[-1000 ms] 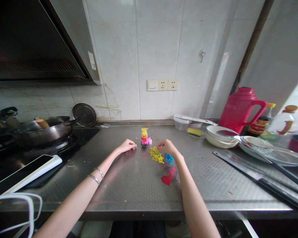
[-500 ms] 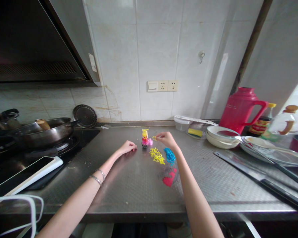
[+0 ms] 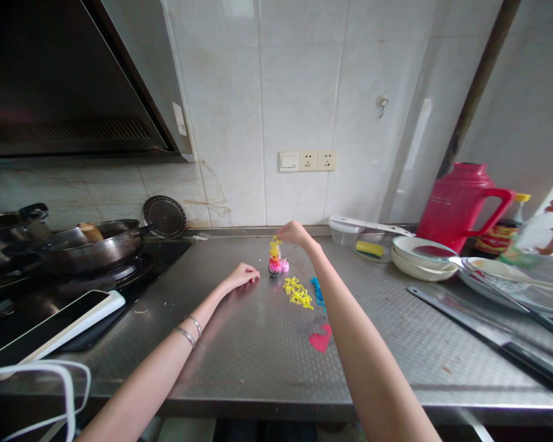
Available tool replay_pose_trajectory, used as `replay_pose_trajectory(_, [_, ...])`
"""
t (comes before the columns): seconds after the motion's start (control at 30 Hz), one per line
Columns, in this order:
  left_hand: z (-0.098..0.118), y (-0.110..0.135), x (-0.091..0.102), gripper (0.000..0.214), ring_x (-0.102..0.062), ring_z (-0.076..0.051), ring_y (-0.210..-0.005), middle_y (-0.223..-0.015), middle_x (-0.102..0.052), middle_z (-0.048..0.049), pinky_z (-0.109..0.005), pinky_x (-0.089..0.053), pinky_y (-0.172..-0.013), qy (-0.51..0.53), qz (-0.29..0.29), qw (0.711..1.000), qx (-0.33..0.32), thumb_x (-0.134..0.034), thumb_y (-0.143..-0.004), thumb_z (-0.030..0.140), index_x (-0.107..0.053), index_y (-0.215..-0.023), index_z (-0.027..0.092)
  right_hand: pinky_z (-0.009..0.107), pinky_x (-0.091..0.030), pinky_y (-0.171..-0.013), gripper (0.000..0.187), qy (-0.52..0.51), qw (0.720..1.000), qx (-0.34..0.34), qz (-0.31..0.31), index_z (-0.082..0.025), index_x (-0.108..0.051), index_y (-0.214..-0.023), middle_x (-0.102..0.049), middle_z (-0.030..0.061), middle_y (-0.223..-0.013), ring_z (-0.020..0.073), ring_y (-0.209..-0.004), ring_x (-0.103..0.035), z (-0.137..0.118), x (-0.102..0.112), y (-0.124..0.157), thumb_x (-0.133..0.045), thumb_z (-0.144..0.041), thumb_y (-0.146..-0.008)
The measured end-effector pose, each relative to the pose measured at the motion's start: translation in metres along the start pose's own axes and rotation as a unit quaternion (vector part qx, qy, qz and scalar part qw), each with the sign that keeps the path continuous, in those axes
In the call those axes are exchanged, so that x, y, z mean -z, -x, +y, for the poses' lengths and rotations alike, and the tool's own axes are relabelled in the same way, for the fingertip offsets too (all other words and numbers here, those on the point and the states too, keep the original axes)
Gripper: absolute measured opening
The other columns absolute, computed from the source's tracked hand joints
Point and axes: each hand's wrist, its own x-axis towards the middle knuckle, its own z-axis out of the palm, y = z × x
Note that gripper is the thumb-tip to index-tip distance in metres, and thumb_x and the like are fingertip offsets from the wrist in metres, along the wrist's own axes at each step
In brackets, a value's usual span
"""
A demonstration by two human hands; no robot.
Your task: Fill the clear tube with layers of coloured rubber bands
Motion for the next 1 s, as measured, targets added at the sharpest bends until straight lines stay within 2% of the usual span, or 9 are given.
replay_pose_trajectory(0.2, [-0.002,-0.003,0.000,0.031,-0.043,-0.008,-0.046,-0.052,-0.056,-0.0020,-0.019,-0.029,-0.047,-0.022,0.006,0.999,-0.031,-0.049,-0.072,0.033,-0.067,-0.067,0.009,0.016,-0.038,-0.049,0.024,0.087,0.995,0.002,-0.052,-0.010,-0.072,-0.079,-0.069,0.0046,-0.067,0.0137,-0.063,-0.059,-0.008,-0.007,-0.012,-0.062,-0.022,-0.061])
replay_pose_trajectory(0.53, [-0.005,-0.005,-0.001,0.032,-0.045,-0.010,-0.049,-0.054,-0.058,-0.0031,-0.020,-0.029,-0.048,-0.043,0.012,0.998,-0.038,-0.047,-0.072,0.033,-0.068,-0.069,0.010,0.017,-0.042,-0.050,0.023,0.191,0.974,0.012,-0.121,-0.016,-0.073,-0.081,-0.070,0.0063,-0.074,0.0159,-0.065,-0.062,-0.024,-0.010,-0.018,-0.068,-0.022,-0.059])
replay_pose_trajectory(0.73, [-0.006,-0.005,-0.001,0.031,-0.044,-0.009,-0.047,-0.054,-0.058,-0.0029,-0.020,-0.029,-0.048,-0.035,0.011,0.999,-0.038,-0.048,-0.071,0.034,-0.068,-0.068,0.010,0.019,-0.044,-0.054,0.026,0.222,0.966,0.005,-0.133,-0.011,-0.071,-0.088,-0.070,0.0110,-0.084,0.0176,-0.069,-0.063,-0.036,-0.007,-0.010,-0.060,-0.023,-0.068])
replay_pose_trajectory(1.0, [-0.007,-0.005,-0.002,0.031,-0.044,-0.009,-0.048,-0.053,-0.057,-0.0029,-0.020,-0.028,-0.047,-0.027,0.017,0.999,-0.039,-0.047,-0.071,0.033,-0.067,-0.066,0.010,0.018,-0.041,-0.053,0.031,0.184,0.977,-0.003,-0.111,-0.011,-0.070,-0.094,-0.070,0.0105,-0.085,0.0158,-0.069,-0.061,-0.028,0.000,-0.009,-0.056,-0.027,-0.072])
